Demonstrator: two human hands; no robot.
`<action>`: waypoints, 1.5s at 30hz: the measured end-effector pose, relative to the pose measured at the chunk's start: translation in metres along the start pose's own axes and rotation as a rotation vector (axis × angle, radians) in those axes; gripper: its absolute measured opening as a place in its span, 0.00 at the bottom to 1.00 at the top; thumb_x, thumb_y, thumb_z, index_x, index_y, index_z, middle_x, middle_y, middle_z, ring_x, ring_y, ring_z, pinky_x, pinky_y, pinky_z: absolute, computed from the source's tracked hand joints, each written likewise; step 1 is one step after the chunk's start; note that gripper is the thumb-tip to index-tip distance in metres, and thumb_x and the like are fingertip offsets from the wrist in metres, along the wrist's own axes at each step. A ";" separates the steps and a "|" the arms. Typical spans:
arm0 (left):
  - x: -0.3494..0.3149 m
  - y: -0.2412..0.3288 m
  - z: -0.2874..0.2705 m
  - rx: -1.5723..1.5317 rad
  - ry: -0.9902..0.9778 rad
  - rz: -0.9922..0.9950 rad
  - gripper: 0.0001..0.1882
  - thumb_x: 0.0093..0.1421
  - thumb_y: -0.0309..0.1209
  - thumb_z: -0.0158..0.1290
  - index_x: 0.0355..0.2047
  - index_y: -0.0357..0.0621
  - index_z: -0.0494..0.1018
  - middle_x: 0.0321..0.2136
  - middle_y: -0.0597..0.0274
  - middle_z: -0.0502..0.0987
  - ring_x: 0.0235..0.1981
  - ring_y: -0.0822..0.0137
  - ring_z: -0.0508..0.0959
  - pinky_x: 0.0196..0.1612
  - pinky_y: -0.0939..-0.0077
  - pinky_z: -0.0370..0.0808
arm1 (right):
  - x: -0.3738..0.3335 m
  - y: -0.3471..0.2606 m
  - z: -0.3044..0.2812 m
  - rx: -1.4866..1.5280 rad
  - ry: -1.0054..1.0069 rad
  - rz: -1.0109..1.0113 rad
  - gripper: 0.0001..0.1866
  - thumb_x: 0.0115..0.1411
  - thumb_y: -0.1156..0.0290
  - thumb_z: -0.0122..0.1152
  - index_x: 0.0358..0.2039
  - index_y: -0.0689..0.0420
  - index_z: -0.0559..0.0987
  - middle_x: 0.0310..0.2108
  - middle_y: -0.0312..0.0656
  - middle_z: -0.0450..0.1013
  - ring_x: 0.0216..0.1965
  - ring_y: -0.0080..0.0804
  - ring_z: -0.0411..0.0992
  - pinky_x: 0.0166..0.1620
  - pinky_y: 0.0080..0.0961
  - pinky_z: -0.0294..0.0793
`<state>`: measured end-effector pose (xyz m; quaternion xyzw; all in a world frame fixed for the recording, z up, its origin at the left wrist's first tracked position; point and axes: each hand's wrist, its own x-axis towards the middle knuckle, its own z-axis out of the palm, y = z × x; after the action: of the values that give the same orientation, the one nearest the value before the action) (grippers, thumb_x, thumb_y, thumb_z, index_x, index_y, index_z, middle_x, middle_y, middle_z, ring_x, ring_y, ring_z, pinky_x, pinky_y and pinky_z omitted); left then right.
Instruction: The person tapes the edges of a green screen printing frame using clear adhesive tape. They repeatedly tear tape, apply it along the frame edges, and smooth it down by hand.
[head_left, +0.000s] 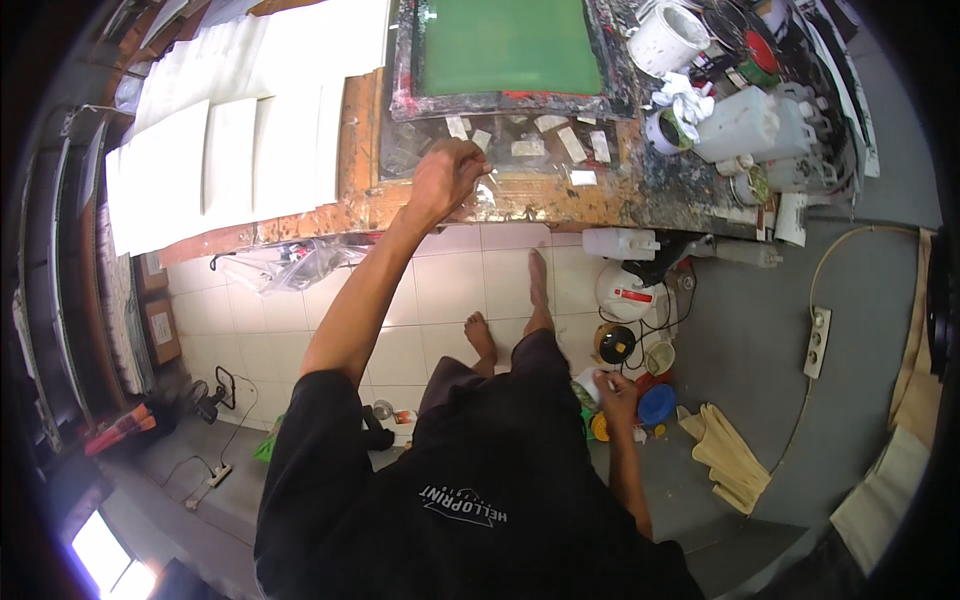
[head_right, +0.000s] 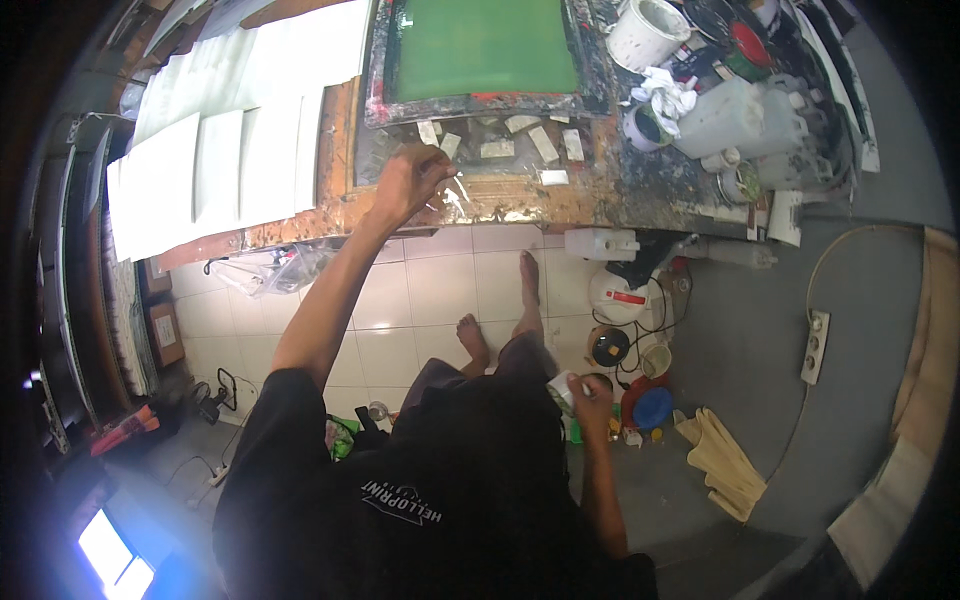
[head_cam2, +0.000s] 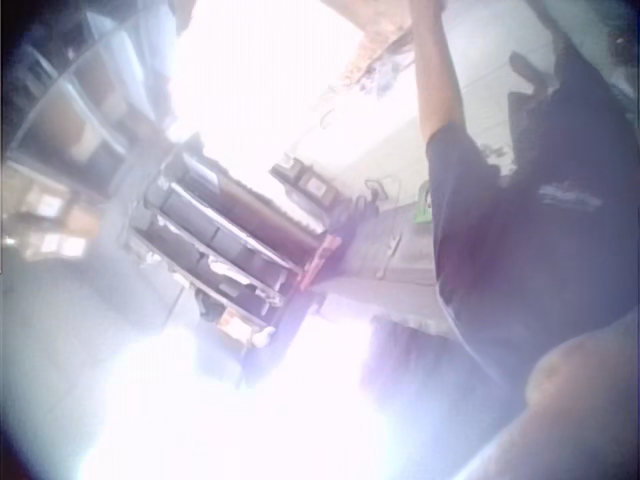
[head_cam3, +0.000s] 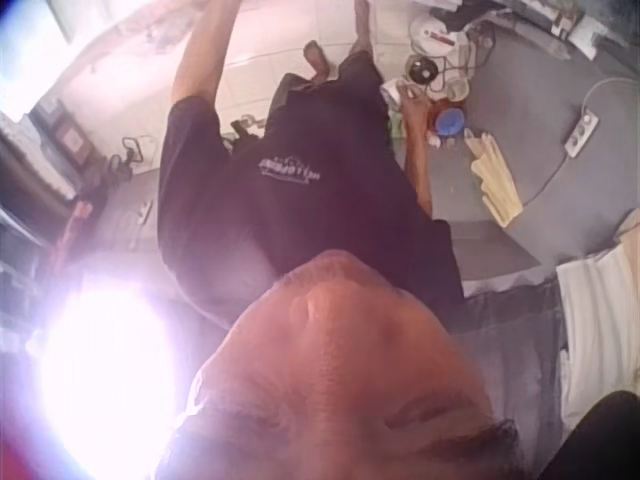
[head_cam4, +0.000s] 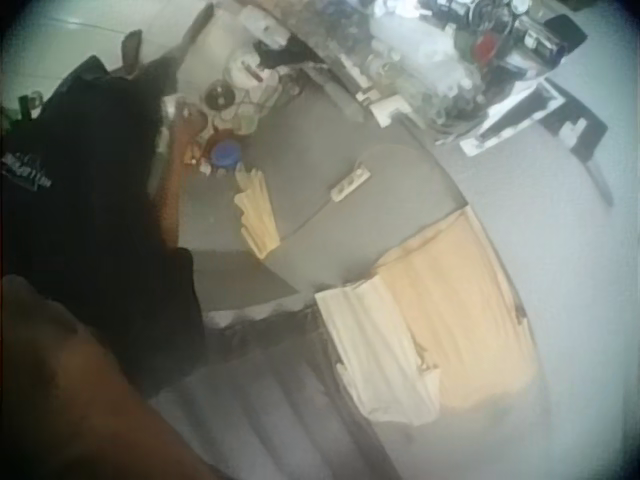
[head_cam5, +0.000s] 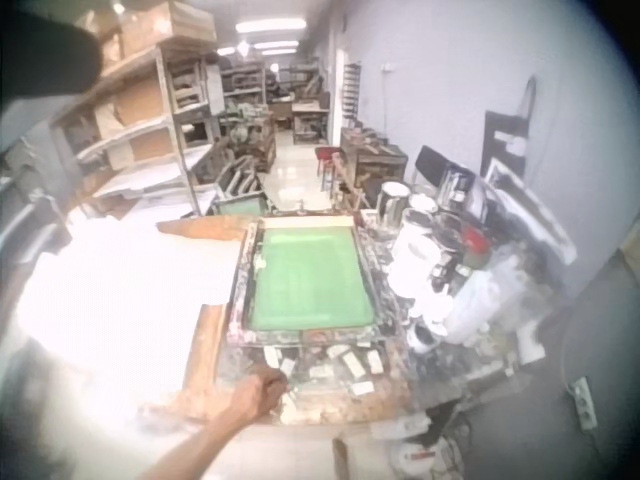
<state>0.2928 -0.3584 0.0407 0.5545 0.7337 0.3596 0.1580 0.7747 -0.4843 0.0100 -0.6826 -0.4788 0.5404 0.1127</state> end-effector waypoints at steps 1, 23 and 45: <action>0.000 -0.001 0.007 0.041 -0.006 0.050 0.13 0.57 0.37 0.66 0.36 0.41 0.82 0.33 0.53 0.82 0.40 0.53 0.80 0.43 0.61 0.76 | -0.010 -0.001 0.012 0.075 -0.005 0.050 0.18 0.62 0.60 0.68 0.27 0.63 0.82 0.21 0.32 0.72 0.26 0.17 0.66 0.30 0.23 0.65; -0.357 0.119 0.163 -0.852 -0.242 -1.049 0.30 0.61 0.32 0.65 0.58 0.36 0.65 0.42 0.49 0.80 0.41 0.63 0.81 0.42 0.69 0.78 | 0.017 0.050 0.047 -0.214 -0.525 -0.191 0.21 0.64 0.56 0.65 0.32 0.65 0.83 0.30 0.48 0.78 0.32 0.39 0.75 0.38 0.33 0.73; -0.349 0.138 0.166 -0.883 0.026 -1.365 0.14 0.63 0.25 0.58 0.49 0.44 0.75 0.33 0.58 0.82 0.29 0.69 0.80 0.31 0.73 0.78 | 0.232 -0.055 0.049 -0.254 0.023 -0.527 0.14 0.59 0.72 0.65 0.46 0.59 0.80 0.50 0.50 0.76 0.49 0.51 0.76 0.49 0.47 0.75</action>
<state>0.6111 -0.6056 -0.0355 -0.1329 0.7024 0.4466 0.5380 0.6938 -0.2936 -0.1182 -0.5495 -0.7021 0.4204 0.1683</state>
